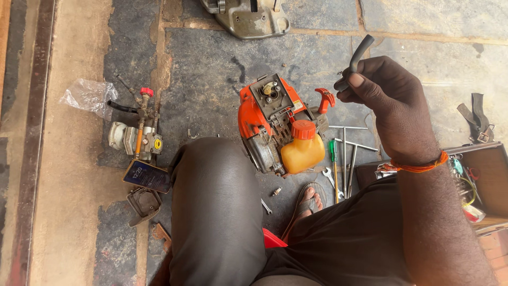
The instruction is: The person sits on the floor and reassembles a small orange engine. They attach a black hose to the carburetor, place the orange engine cover, and then use a wrench to tighten a bolt on the carburetor assembly.
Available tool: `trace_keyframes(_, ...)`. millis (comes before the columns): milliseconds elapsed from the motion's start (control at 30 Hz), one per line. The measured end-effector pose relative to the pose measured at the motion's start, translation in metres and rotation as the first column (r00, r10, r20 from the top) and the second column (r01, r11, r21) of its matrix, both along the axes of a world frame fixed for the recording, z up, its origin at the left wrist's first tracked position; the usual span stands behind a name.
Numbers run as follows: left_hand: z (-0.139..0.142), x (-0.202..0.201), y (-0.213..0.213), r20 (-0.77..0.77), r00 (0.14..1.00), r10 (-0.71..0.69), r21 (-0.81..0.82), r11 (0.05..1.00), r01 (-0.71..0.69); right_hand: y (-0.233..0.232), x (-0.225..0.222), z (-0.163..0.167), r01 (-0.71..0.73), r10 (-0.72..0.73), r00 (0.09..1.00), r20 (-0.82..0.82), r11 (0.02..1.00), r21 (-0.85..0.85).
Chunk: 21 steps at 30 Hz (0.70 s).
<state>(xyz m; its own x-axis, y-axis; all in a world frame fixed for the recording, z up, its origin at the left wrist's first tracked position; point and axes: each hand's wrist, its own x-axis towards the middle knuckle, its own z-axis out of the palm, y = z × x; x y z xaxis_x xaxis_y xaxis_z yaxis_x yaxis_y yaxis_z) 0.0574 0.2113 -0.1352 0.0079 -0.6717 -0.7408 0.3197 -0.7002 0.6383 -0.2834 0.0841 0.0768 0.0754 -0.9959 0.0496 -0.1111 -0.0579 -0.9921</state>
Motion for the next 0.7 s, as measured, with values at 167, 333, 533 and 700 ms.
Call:
trace_keyframes(167, 0.008, -0.005, -0.002, -0.051, 0.999, 0.005, -0.019, 1.000, -0.006, 0.011, -0.007, 0.003, -0.002, 0.002, 1.000, 0.010, 1.000, 0.001)
trace_keyframes(333, 0.006, 0.001, -0.001, -0.081, 0.997, 0.014, 0.014, 1.000, -0.013, 0.011, -0.008, 0.003, 0.027, -0.027, 1.000, 0.006, 0.999, 0.027)
trace_keyframes(533, 0.003, 0.012, 0.000, -0.122, 0.992, 0.022, 0.066, 0.998, -0.014, -0.001, -0.004, 0.000, 0.075, -0.074, 0.997, -0.028, 0.996, 0.050)
trace_keyframes(700, 0.000, 0.019, -0.001, -0.153, 0.988, 0.032, 0.106, 0.994, -0.016, -0.009, 0.002, -0.003, 0.056, -0.051, 0.996, -0.067, 0.996, 0.075)
